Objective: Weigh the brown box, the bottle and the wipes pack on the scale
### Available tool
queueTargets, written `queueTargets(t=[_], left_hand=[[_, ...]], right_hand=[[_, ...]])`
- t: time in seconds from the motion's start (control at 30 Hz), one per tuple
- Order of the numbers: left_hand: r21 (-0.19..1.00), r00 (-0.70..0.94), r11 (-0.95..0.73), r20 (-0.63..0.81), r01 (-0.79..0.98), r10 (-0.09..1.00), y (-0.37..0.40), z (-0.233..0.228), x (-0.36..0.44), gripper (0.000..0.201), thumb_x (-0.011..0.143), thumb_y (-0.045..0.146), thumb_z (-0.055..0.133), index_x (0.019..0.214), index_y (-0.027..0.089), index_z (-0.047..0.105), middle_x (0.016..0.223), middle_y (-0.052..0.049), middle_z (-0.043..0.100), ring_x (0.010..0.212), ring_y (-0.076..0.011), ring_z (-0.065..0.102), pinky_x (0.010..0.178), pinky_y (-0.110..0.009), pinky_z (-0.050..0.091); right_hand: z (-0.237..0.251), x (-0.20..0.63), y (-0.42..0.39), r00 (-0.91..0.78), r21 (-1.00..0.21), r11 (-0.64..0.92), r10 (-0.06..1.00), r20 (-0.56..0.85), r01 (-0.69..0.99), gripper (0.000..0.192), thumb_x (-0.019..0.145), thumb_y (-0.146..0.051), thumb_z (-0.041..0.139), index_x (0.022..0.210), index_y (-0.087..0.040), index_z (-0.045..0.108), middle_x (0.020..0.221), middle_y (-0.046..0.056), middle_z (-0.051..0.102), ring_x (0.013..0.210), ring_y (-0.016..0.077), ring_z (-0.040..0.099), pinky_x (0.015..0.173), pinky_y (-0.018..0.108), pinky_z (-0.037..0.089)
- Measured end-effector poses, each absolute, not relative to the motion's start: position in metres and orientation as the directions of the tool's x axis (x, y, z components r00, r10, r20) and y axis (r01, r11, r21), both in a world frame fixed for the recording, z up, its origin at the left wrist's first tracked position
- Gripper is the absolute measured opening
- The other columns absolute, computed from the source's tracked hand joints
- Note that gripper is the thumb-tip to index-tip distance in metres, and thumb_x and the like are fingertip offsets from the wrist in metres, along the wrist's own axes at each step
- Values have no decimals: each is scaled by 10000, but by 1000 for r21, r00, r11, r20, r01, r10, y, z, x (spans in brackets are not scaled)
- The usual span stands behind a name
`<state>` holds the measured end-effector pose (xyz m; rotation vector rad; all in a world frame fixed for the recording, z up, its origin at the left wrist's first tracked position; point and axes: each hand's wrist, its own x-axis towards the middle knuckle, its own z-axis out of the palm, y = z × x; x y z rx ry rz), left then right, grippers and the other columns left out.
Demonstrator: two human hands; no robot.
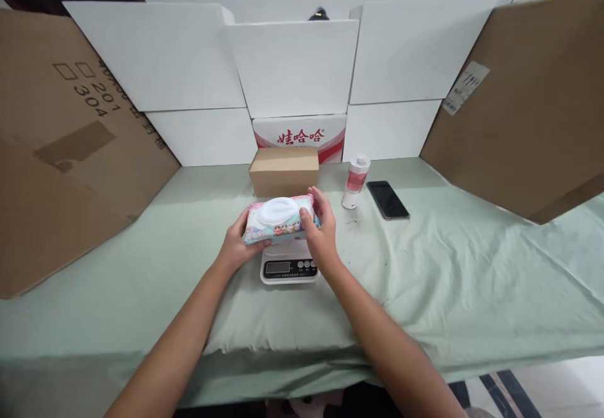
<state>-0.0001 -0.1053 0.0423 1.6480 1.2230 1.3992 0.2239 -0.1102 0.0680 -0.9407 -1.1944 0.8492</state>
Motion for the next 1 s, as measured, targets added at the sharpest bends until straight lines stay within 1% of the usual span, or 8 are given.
queueTargets(t=[0.13, 0.4, 0.57, 0.63, 0.7, 0.77, 0.87, 1.0], left_hand=[[893, 65, -372, 367, 254, 928, -102, 35, 2, 1126, 537, 552, 1023, 1522, 204, 602, 1462, -161, 707, 1384, -430, 660, 1191, -491, 549], [907, 193, -336, 292, 255, 937, -91, 34, 6, 1279, 642, 682, 933, 1648, 98, 401, 1578, -241, 595, 1486, -446, 564, 1213, -529, 525], [908, 193, -339, 297, 245, 935, -93, 32, -7, 1225, 654, 672, 942, 1636, 139, 440, 1615, -231, 561, 1529, -441, 521, 1281, -545, 462], [909, 185, -354, 318, 217, 930, -95, 32, -15, 1228, 664, 672, 942, 1647, 147, 426, 1622, -233, 553, 1550, -428, 500, 1311, -535, 427], [908, 182, -381, 350, 176, 919, -97, 32, -20, 1239, 686, 696, 920, 1669, 163, 387, 1637, -233, 536, 1571, -416, 475, 1335, -534, 390], [903, 193, -401, 370, 156, 909, -98, 31, -23, 1251, 695, 718, 906, 1685, 184, 358, 1668, -229, 500, 1596, -412, 438, 1352, -539, 357], [900, 226, -395, 353, 184, 908, -98, 29, -22, 1286, 663, 723, 923, 1689, 193, 356, 1722, -226, 422, 1632, -422, 366, 1369, -548, 318], [904, 235, -355, 301, 240, 924, -95, 28, -21, 1332, 625, 660, 975, 1704, 224, 327, 1753, -206, 374, 1648, -425, 326, 1375, -567, 294]], right_hand=[[55, 228, -116, 210, -928, 371, 905, 369, 33, 606, 954, -565, 685, 1455, -248, 561, 1593, 132, 568, 1528, 304, 516, 1320, 526, 412], [56, 235, -114, 230, -913, 395, 884, 407, 100, 631, 932, -616, 709, 1421, -231, 604, 1506, 139, 614, 1446, 319, 564, 1292, 544, 422], [52, 243, -107, 135, -911, 406, 901, 413, 75, 726, 928, -713, 670, 1498, -277, 561, 1613, 102, 549, 1561, 325, 460, 1347, 535, 350], [51, 250, -102, 95, -914, 403, 909, 406, 49, 760, 930, -743, 634, 1544, -311, 518, 1665, 80, 502, 1600, 325, 415, 1357, 550, 327], [49, 257, -97, 111, -919, 394, 913, 394, 17, 775, 933, -748, 608, 1573, -331, 479, 1693, 73, 473, 1620, 326, 389, 1356, 577, 315], [48, 262, -93, 152, -923, 384, 913, 378, -16, 774, 933, -744, 598, 1576, -335, 468, 1691, 78, 476, 1616, 331, 397, 1347, 599, 320], [47, 263, -90, 151, -926, 375, 918, 366, -34, 791, 908, -763, 617, 1544, -306, 506, 1639, 108, 539, 1564, 345, 470, 1324, 599, 362], [46, 260, -94, 93, -902, 429, 897, 432, 47, 747, 905, -760, 646, 1469, -275, 585, 1560, 124, 611, 1504, 347, 529, 1285, 560, 426]])
